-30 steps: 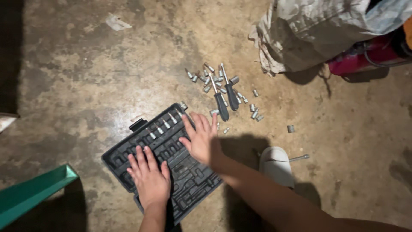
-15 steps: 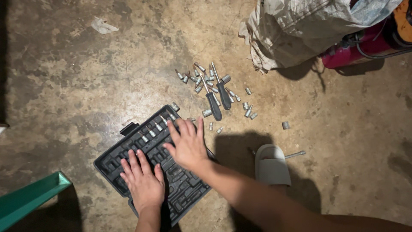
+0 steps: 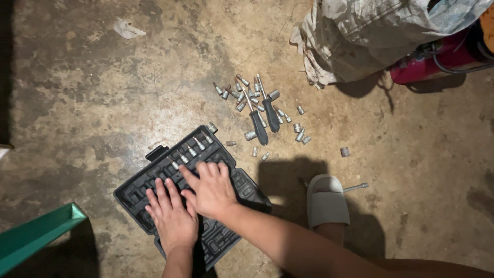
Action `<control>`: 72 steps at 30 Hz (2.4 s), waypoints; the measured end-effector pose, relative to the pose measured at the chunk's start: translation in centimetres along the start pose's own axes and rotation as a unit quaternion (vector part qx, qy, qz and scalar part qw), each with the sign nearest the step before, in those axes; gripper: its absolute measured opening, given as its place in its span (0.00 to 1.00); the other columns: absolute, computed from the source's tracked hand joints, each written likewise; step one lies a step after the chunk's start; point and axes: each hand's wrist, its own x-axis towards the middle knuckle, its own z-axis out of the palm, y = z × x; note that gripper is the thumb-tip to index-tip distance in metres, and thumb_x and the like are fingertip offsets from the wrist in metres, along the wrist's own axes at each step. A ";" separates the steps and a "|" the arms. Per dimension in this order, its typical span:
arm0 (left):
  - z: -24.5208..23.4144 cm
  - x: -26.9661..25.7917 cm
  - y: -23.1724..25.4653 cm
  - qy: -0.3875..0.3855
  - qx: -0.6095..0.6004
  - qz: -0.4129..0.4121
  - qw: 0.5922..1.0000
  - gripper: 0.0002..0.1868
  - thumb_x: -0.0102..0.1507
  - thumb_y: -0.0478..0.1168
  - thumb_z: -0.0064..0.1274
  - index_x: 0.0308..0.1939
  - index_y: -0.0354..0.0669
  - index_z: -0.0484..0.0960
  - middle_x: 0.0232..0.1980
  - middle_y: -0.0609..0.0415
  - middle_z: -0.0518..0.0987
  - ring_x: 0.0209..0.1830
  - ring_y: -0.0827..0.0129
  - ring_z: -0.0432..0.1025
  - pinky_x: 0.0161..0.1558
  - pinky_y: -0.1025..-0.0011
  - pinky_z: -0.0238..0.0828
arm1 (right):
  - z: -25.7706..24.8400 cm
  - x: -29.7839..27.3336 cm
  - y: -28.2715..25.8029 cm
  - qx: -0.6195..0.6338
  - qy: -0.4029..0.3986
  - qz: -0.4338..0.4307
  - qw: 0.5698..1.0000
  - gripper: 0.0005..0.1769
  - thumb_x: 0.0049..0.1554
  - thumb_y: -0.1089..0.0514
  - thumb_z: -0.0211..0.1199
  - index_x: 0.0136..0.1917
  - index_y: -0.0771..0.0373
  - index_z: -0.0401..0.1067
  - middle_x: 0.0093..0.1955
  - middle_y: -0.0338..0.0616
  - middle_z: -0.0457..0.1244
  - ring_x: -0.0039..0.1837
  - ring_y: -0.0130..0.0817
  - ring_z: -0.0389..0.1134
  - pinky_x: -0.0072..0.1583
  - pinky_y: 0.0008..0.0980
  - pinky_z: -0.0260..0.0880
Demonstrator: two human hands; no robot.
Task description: The person sits on the floor and organizes a set of metal socket bits and two screwdrivers. They pick up the items from the floor and place them into the designated slots of a black plastic toolbox case.
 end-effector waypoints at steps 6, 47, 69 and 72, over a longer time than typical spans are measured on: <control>-0.2 0.0 0.2 -0.005 0.005 0.001 1.000 0.37 0.67 0.50 0.41 0.79 0.44 0.56 0.84 0.46 0.49 0.84 0.44 0.39 0.77 0.43 0.37 | -0.6 0.1 0.1 0.030 -0.097 -0.017 0.995 0.32 0.59 0.41 0.59 0.76 0.46 0.66 0.61 0.49 0.60 0.64 0.47 0.57 0.67 0.51 0.52; -1.5 7.9 16.0 -0.078 -0.036 0.099 0.991 0.37 0.62 0.52 0.53 0.73 0.50 0.63 0.80 0.47 0.51 0.82 0.48 0.40 0.74 0.41 0.38 | -6.2 14.2 19.5 -0.036 0.113 -0.009 0.993 0.15 0.46 0.50 0.72 0.45 0.58 0.77 0.48 0.45 0.65 0.57 0.47 0.65 0.55 0.48 0.66; -2.1 3.4 9.1 -0.014 -0.097 0.085 0.991 0.21 0.60 0.41 0.53 0.58 0.49 0.80 0.71 0.49 0.69 0.76 0.54 0.57 0.75 0.42 0.43 | -6.5 11.0 12.7 0.259 0.022 -0.042 0.965 0.10 0.53 0.59 0.68 0.49 0.62 0.76 0.45 0.51 0.66 0.47 0.47 0.70 0.50 0.42 0.71; -2.5 2.3 6.5 0.021 -0.088 0.062 0.994 0.22 0.60 0.41 0.54 0.59 0.49 0.79 0.72 0.49 0.67 0.77 0.53 0.56 0.75 0.42 0.44 | -5.8 10.1 10.4 0.253 -0.011 -0.037 0.967 0.10 0.53 0.59 0.68 0.49 0.62 0.76 0.44 0.51 0.67 0.45 0.47 0.70 0.48 0.42 0.71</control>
